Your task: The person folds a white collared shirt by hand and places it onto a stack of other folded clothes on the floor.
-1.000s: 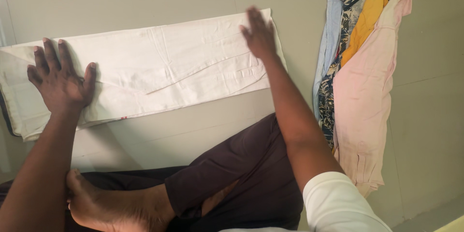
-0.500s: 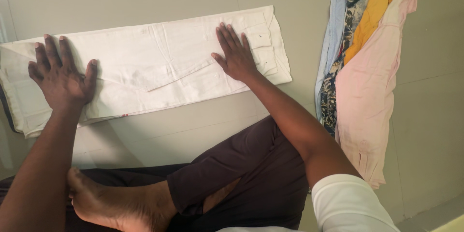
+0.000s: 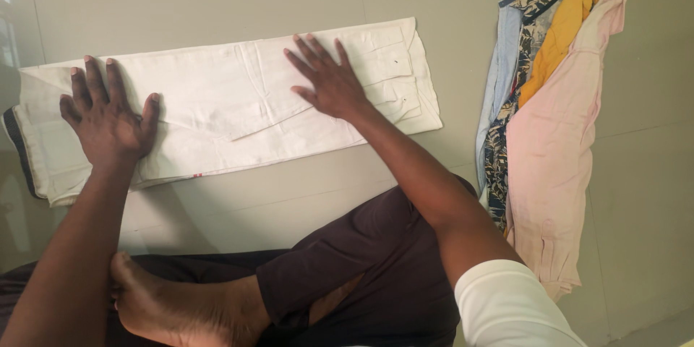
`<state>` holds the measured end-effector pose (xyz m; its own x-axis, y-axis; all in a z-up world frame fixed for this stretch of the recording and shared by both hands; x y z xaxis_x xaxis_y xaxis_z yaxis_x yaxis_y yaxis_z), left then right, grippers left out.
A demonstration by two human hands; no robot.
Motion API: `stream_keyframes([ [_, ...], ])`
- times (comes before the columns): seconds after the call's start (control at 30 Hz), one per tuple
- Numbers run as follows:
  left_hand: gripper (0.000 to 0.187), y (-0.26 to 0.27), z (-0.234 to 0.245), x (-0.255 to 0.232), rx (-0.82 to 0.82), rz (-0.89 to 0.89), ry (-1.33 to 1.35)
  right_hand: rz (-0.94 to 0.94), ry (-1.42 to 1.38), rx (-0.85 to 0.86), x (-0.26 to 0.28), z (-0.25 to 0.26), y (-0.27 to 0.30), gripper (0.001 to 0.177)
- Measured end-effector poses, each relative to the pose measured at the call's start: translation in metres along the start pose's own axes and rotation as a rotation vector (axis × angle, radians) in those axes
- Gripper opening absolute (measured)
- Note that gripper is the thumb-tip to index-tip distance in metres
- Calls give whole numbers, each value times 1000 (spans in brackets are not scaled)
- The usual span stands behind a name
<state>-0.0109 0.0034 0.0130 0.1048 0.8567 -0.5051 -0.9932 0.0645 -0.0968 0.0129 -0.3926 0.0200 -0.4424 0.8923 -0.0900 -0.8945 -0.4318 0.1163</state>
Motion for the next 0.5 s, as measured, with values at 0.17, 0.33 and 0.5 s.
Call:
stream_keyframes([
  [0.17,89,3,0,0,-11,-24,8,-210,-63,8,-41,-17,0,71],
  [0.33,89,5,1,-2,-31,-41,12,-387,-6,-47,-85,-31,34,70],
  [0.5,90,6,5,-6,-33,-53,28,-277,86,-241,-60,-32,52,73],
])
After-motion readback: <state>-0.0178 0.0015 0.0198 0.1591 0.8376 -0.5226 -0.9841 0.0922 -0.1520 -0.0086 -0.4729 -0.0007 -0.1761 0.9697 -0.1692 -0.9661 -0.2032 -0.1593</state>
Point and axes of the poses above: each hand's wrist, its own y-axis away from the middle knuckle, its own z-axis out of the back of the hand, x = y × z, the point moved 2 cm from there along -y, towards the middle knuckle, and after that the axes turned 9 degrees about y, right-handed, at the moved point
